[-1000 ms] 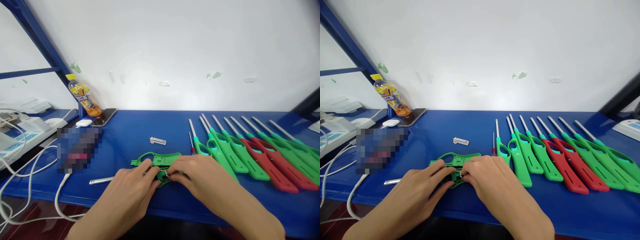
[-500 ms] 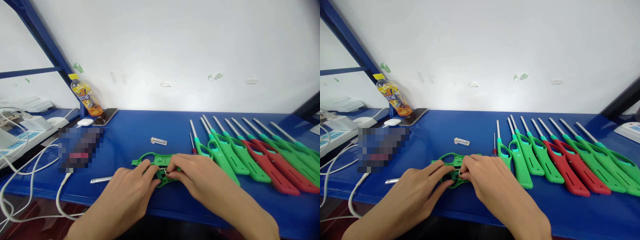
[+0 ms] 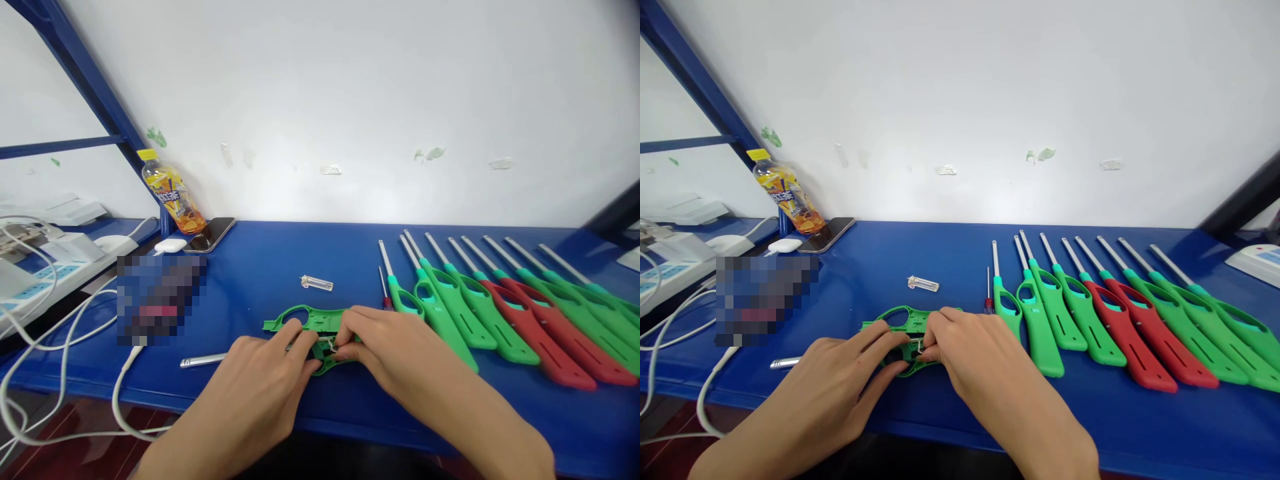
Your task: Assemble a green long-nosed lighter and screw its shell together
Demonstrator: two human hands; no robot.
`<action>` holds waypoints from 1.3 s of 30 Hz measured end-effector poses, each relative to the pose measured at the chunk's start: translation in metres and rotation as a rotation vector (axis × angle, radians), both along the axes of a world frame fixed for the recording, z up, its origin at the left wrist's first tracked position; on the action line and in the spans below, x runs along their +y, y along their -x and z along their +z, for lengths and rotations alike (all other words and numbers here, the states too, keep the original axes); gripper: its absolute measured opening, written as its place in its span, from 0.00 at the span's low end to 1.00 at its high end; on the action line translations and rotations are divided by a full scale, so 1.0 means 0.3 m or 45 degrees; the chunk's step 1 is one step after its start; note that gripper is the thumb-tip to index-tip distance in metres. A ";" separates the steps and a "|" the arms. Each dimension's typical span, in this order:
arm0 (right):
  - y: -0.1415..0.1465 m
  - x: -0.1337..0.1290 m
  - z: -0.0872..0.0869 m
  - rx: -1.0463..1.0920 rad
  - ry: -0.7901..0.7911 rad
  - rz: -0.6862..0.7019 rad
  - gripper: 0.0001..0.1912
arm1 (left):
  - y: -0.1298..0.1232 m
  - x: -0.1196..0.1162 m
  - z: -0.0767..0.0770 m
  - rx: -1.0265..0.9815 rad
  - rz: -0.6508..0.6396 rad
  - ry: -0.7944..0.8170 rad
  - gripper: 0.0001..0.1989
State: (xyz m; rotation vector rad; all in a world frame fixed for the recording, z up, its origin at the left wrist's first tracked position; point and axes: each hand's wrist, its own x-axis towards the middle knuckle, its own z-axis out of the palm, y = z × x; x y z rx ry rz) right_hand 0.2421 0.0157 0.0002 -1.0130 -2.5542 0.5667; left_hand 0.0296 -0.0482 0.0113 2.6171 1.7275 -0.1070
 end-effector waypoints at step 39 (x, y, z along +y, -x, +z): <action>0.001 -0.009 0.037 -0.049 -0.130 -0.044 0.10 | -0.001 -0.002 -0.006 -0.059 -0.010 -0.010 0.12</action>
